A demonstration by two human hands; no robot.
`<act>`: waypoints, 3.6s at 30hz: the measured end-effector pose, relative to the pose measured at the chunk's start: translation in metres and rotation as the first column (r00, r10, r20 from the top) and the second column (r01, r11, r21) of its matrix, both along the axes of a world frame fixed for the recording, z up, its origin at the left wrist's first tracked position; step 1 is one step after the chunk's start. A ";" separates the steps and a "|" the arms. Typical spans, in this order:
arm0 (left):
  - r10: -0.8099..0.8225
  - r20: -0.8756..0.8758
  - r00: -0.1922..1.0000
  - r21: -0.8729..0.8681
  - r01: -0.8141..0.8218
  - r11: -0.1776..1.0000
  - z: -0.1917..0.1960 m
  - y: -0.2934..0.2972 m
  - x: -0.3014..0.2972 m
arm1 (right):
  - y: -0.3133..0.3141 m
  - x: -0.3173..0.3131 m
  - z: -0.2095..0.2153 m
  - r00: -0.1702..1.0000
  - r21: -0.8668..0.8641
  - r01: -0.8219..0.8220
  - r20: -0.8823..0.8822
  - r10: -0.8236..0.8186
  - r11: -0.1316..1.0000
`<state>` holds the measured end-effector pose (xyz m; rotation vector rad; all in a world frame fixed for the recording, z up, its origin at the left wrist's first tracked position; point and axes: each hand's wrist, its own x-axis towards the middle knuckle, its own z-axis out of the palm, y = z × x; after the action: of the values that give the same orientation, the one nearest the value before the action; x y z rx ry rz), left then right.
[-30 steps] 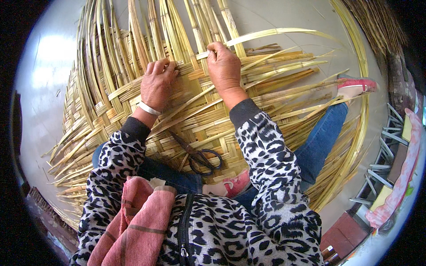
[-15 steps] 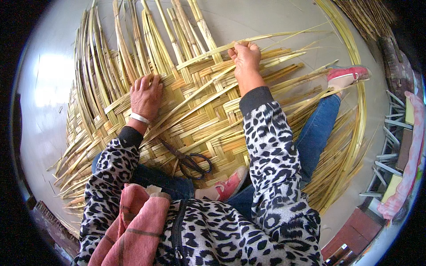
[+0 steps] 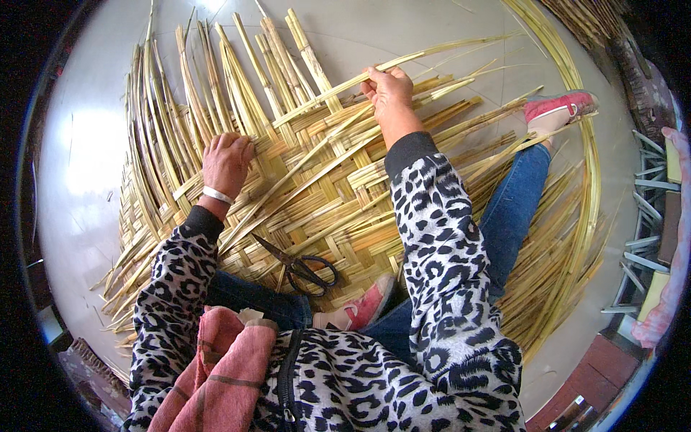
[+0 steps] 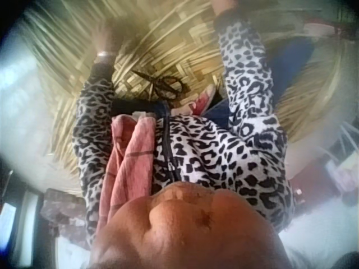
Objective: The person sits on the floor and weaves thin bamboo strips into a large circular basket base. They interlace the strips by hand, occasionally using scissors to trim excess material and adjust the weave.
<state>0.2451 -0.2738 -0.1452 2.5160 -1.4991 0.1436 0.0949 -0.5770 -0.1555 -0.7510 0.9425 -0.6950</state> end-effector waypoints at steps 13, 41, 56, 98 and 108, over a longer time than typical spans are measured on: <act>0.062 -0.566 0.822 -0.006 -0.079 0.997 0.002 -0.108 -0.009 | -0.018 -0.014 -0.001 0.995 0.044 0.050 0.082 -0.053 0.998; 0.212 -0.583 0.784 -0.437 -0.523 0.732 -0.010 -0.106 -0.033 | 0.013 0.076 -0.002 0.635 -0.384 -0.719 -0.701 0.324 0.579; 0.239 -0.743 0.625 -0.233 -0.577 0.783 -0.021 -0.111 -0.017 | 0.015 0.068 -0.011 0.659 -0.076 -0.746 -0.229 0.717 0.661; 0.174 -0.387 0.905 -0.266 -0.291 0.919 0.063 0.174 -0.028 | 0.241 -0.130 0.058 0.678 -0.672 -0.721 -0.735 0.029 -0.169; 0.502 -0.176 0.847 -0.258 -0.532 0.807 0.072 0.297 -0.089 | 0.319 -0.152 0.031 0.578 -0.535 -0.746 -0.816 0.012 -0.396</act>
<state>0.1560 0.0234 -0.0732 2.5600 -0.6511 0.2978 -0.0566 -0.2575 -0.1248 -2.8531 0.0937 -0.2780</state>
